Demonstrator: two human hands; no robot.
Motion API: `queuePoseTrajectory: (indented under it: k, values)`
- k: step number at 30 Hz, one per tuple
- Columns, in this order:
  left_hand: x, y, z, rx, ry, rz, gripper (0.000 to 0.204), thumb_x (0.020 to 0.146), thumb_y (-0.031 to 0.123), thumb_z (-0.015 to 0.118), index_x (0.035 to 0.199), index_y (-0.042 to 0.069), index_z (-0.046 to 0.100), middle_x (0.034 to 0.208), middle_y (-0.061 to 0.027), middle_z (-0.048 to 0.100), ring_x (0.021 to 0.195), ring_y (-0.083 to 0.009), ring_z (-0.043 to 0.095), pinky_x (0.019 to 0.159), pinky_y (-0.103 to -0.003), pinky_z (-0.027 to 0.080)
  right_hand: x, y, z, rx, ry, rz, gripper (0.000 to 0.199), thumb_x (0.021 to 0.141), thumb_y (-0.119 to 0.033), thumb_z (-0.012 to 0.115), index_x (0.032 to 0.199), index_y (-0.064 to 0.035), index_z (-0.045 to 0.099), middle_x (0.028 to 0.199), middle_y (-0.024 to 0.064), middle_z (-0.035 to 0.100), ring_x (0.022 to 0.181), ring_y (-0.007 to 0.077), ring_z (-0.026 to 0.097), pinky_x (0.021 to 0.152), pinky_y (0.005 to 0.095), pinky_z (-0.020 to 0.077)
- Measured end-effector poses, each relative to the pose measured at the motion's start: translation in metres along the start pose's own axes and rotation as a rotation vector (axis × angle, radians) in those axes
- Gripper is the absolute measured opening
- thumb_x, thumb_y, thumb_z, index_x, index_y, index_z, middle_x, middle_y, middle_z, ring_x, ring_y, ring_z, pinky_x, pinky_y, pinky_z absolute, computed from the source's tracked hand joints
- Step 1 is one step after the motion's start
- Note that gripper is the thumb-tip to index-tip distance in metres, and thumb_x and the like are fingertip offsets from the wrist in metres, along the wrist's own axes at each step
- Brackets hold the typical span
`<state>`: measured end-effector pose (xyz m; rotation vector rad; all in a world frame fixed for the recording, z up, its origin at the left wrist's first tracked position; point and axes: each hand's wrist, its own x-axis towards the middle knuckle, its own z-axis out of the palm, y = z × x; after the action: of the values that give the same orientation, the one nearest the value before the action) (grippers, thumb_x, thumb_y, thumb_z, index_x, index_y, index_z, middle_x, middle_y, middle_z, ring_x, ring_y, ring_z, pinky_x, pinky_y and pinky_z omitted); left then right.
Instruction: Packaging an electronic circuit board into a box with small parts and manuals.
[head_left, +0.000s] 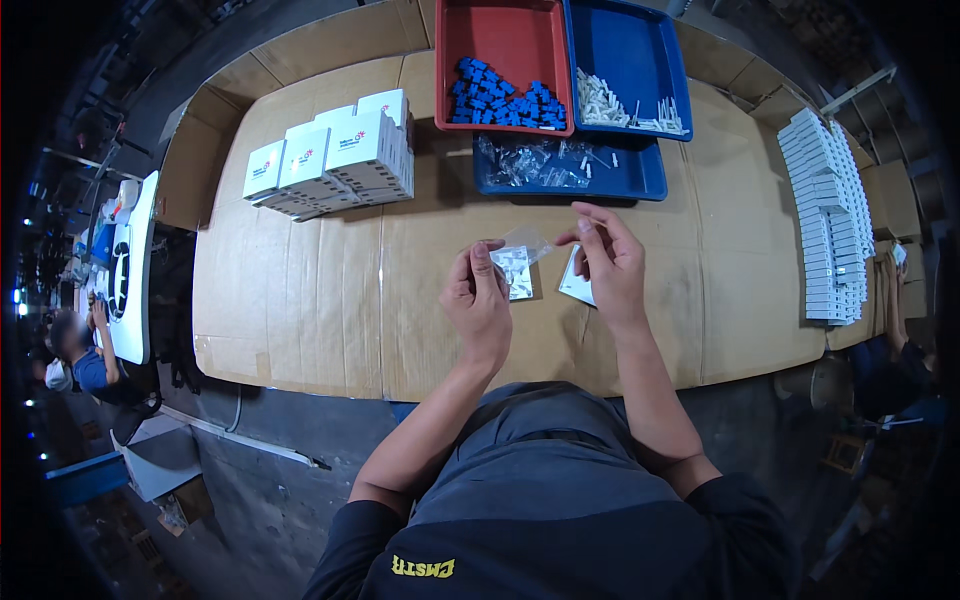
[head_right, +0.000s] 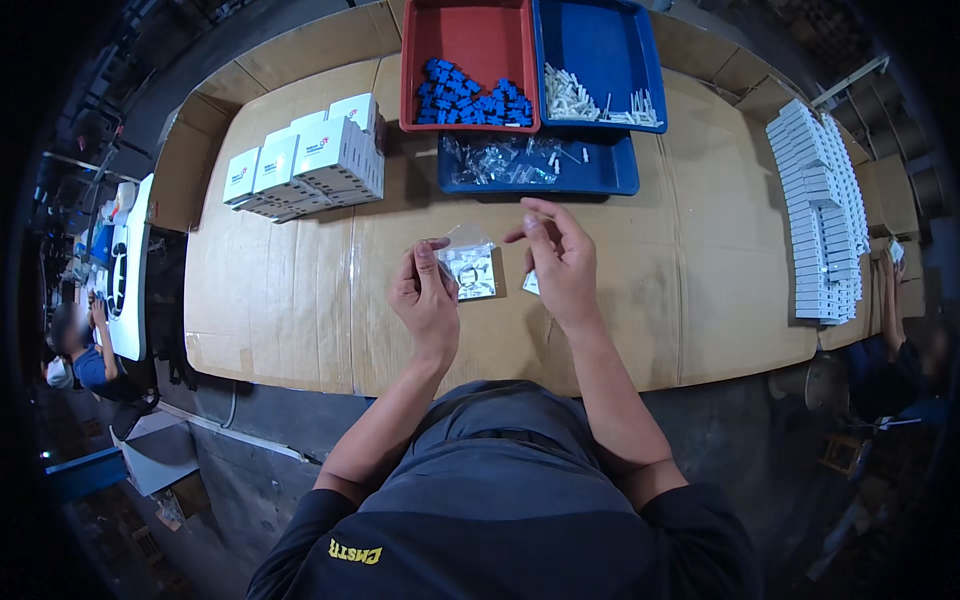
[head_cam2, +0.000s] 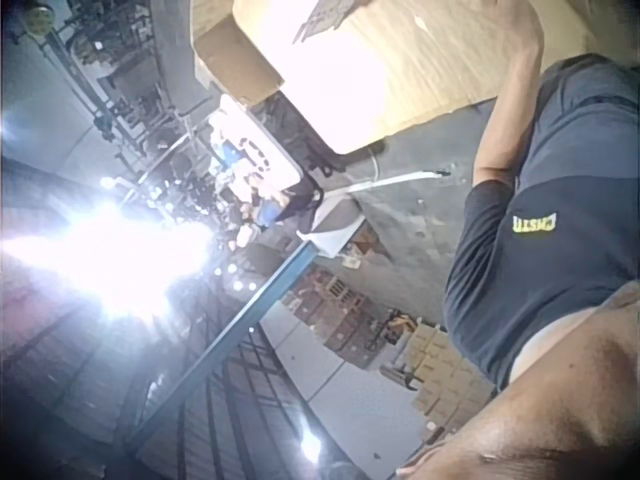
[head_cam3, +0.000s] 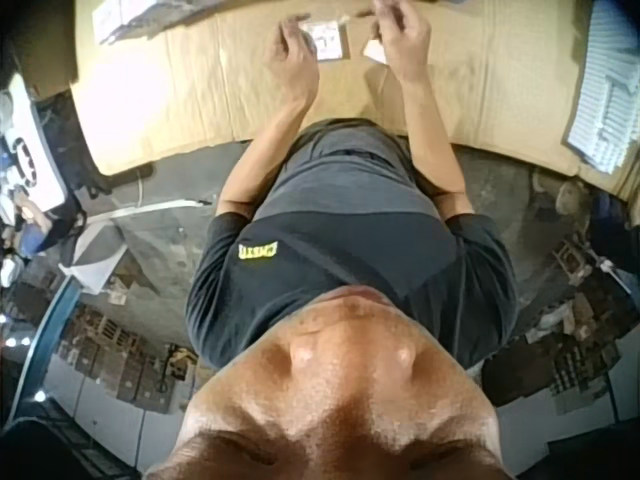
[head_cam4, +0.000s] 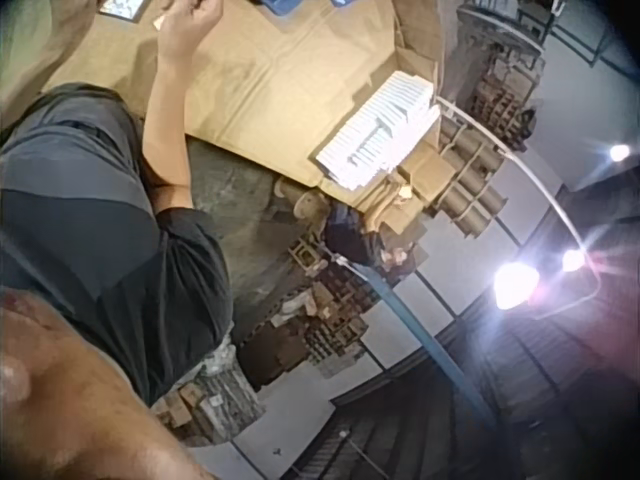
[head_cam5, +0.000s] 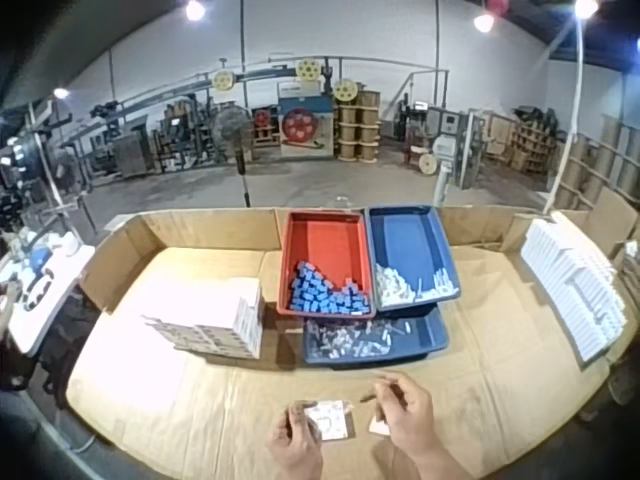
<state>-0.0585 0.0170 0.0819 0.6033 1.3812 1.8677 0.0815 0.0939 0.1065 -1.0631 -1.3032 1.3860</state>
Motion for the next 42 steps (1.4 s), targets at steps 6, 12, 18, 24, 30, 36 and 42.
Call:
queuePoseTrajectory:
  k: [6, 12, 18, 24, 30, 36, 42]
  values:
    - [-0.001, -0.003, 0.004, 0.063, -0.04, -0.02, 0.036, 0.112, 0.032, 0.052, 0.106, 0.0, 0.069, 0.061, 0.0062, 0.046, 0.051, -0.0012, 0.039, 0.046, -0.021, 0.029, -0.008, 0.007, 0.012, 0.084, -0.153, 0.078, 0.021, 0.104, -0.017, 0.065, 0.113, 0.0018, 0.069, 0.087, 0.0052, 0.074, 0.06, 0.0037, 0.056, 0.053, 0.0198, 0.0422]
    - [0.011, 0.002, -0.024, 0.039, -0.076, -0.046, 0.033, 0.111, 0.03, 0.053, 0.11, 0.0, 0.068, 0.068, 0.0051, 0.053, 0.059, -0.0016, 0.045, 0.051, -0.021, 0.034, 0.002, 0.001, 0.0, 0.182, -0.033, 0.049, 0.016, 0.103, -0.014, 0.066, 0.103, 0.0009, 0.072, 0.082, 0.0062, 0.073, 0.055, 0.0043, 0.054, 0.049, 0.0193, 0.0394]
    - [-0.003, 0.007, -0.012, -0.063, -0.299, -0.143, 0.025, 0.11, 0.021, 0.055, 0.11, -0.002, 0.065, 0.089, -0.0044, 0.065, 0.063, -0.0062, 0.053, 0.056, -0.022, 0.044, -0.002, -0.002, 0.006, 0.127, -0.063, 0.072, 0.017, 0.103, -0.013, 0.065, 0.103, 0.0023, 0.072, 0.08, 0.0055, 0.07, 0.055, 0.0054, 0.053, 0.05, 0.0202, 0.039]
    - [-0.003, 0.008, -0.009, -0.028, -0.28, -0.154, 0.018, 0.107, 0.014, 0.06, 0.11, -0.003, 0.065, 0.096, -0.0079, 0.068, 0.068, -0.0082, 0.058, 0.063, -0.023, 0.048, 0.0, 0.004, 0.005, 0.095, -0.09, 0.079, 0.018, 0.104, -0.015, 0.065, 0.108, 0.0017, 0.071, 0.083, 0.0052, 0.071, 0.056, 0.006, 0.054, 0.049, 0.021, 0.0396]
    - [-0.002, 0.001, -0.014, -0.006, -0.195, -0.123, 0.015, 0.104, 0.012, 0.066, 0.107, -0.003, 0.067, 0.091, -0.0047, 0.068, 0.069, -0.007, 0.058, 0.064, -0.022, 0.048, -0.005, 0.006, 0.01, -0.29, 0.107, -0.328, 0.013, 0.097, -0.009, 0.071, 0.107, -0.0011, 0.07, 0.099, 0.006, 0.071, 0.07, 0.0089, 0.059, 0.06, 0.0235, 0.0461]
    - [-0.002, 0.002, -0.016, 0.077, -0.164, -0.099, 0.012, 0.1, 0.011, 0.071, 0.105, 0.0, 0.069, 0.084, 0.0018, 0.066, 0.072, -0.0026, 0.058, 0.064, -0.019, 0.047, -0.02, -0.01, 0.021, -0.32, -0.189, -0.42, 0.017, 0.094, 0.002, 0.069, 0.111, 0.0015, 0.069, 0.107, 0.0105, 0.067, 0.087, 0.0137, 0.064, 0.074, 0.0272, 0.0519]
    - [-0.005, 0.004, -0.015, 0.178, -0.216, 0.016, 0.01, 0.101, 0.008, 0.069, 0.107, 0.001, 0.069, 0.086, 0.0009, 0.068, 0.074, -0.003, 0.06, 0.064, -0.02, 0.047, -0.023, 0.002, 0.021, -0.005, -0.31, -0.028, 0.022, 0.1, -0.004, 0.067, 0.12, 0.0041, 0.068, 0.111, 0.0091, 0.072, 0.097, 0.0131, 0.069, 0.085, 0.0255, 0.0543]
